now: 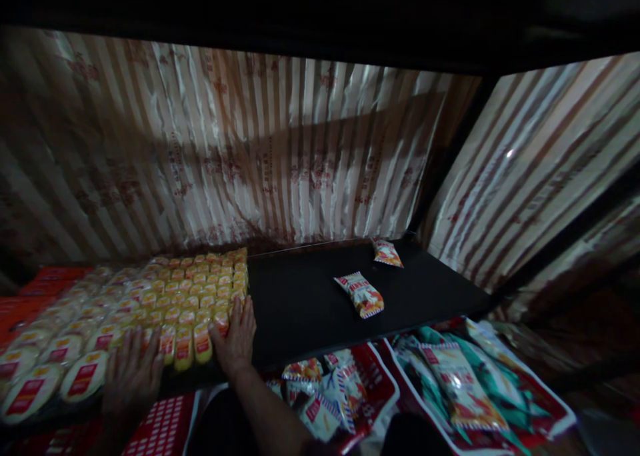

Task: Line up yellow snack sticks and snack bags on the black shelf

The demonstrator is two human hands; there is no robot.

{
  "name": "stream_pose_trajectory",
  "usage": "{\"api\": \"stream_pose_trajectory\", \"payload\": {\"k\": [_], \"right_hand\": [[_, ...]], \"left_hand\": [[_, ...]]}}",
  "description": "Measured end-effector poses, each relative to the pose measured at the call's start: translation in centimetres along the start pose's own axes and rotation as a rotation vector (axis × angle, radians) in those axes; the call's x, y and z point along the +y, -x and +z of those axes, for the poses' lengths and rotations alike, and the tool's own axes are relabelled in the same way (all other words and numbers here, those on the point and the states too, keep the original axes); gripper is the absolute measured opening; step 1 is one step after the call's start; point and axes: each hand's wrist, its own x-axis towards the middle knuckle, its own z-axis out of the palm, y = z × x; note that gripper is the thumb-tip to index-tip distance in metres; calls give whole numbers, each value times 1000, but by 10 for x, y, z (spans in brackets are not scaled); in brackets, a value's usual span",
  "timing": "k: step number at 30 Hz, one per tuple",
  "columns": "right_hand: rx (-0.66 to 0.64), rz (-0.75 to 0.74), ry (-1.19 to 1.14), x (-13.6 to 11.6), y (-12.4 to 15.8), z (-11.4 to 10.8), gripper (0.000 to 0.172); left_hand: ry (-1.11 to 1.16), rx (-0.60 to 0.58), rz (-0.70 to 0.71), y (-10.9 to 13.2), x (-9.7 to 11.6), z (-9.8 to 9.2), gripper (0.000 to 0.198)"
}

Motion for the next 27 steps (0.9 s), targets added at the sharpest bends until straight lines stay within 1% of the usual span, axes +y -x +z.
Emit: {"api": "stream_pose_trajectory", "payload": {"k": [6, 10, 12, 14, 16, 17, 18, 20, 21, 22, 23, 24, 25, 26, 27], "right_hand": [[-35, 43, -98, 2, -2, -2, 68], [-58, 114, -185, 7, -1, -12, 68], [-58, 99, -232, 14, 4, -21, 68], [-51, 29, -287, 26, 15, -34, 66], [-37, -63, -334, 39, 31, -51, 62], [-26, -95, -348, 47, 41, -62, 57], [-10, -116, -355, 56, 52, -73, 52], [-11, -128, -349, 77, 74, -95, 38], [-32, -118, -330, 89, 84, -106, 33], [-60, -107, -290, 103, 94, -116, 30], [-96, -112, -230, 118, 101, -125, 28], [-134, -124, -150, 133, 107, -134, 27], [-164, -113, -56, 149, 111, -141, 26], [-184, -82, 37, 163, 113, -147, 26], [-197, -64, 115, 176, 113, -153, 26]], "left_hand": [[-5, 11, 29, 1, 0, -1, 67], [2, 24, 11, 4, -2, 1, 65], [6, 45, 1, 4, -3, 2, 64], [-5, 90, -10, 2, 0, 0, 65], [-12, 130, -11, 1, 11, -7, 67], [-1, 136, -3, 1, 20, -12, 67], [32, 121, 27, 3, 33, -17, 67], [147, 89, 94, 12, 68, -26, 66], [238, 49, 162, 20, 88, -30, 64], [332, -27, 257, 30, 110, -32, 59], [423, -147, 362, 41, 132, -33, 53], [493, -288, 454, 53, 154, -33, 47], [532, -448, 496, 65, 174, -31, 42], [557, -624, 521, 76, 192, -29, 41], [574, -785, 527, 85, 207, -27, 46]]}}
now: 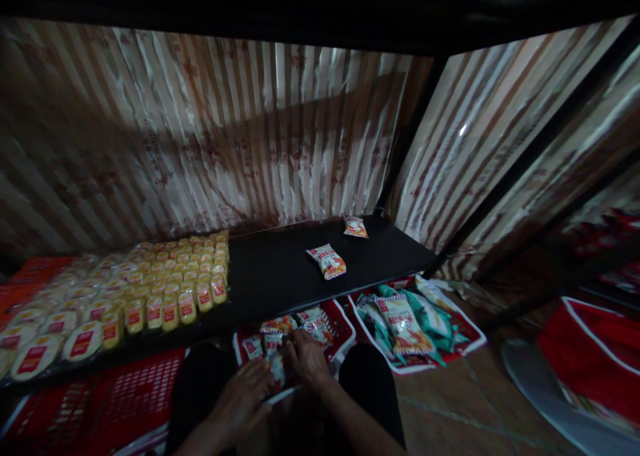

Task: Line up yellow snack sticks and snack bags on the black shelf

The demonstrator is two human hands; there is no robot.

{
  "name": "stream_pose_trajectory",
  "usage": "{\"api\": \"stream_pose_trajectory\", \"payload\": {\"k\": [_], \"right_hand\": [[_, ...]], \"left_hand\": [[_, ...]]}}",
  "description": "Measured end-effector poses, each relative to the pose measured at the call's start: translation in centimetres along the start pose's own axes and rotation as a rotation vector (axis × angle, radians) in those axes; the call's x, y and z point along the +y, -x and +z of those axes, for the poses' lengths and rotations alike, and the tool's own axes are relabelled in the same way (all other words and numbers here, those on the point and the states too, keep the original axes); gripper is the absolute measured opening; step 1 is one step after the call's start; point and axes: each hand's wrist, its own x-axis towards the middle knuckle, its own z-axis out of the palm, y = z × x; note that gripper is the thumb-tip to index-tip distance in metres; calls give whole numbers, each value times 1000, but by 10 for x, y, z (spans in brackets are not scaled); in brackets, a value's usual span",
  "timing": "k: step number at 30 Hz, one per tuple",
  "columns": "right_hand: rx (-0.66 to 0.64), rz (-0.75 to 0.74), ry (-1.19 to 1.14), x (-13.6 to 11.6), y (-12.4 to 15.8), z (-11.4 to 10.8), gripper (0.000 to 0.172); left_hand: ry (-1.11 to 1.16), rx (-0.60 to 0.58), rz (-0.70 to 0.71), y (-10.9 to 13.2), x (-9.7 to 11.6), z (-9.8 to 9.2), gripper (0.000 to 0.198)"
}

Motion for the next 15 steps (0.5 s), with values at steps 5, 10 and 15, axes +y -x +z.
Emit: {"api": "stream_pose_trajectory", "payload": {"k": [5, 10, 15], "right_hand": [[13, -18, 205, 34, -11, -14, 33], [-190, 274, 351, 50, -14, -10, 42], [-357, 151, 321, 48, -1, 10, 53]], "left_hand": [[64, -348, -179, -16, 20, 29, 57], [-72, -443, -320, -21, 14, 32, 44], [-189, -509, -416, -23, 4, 22, 40]]}}
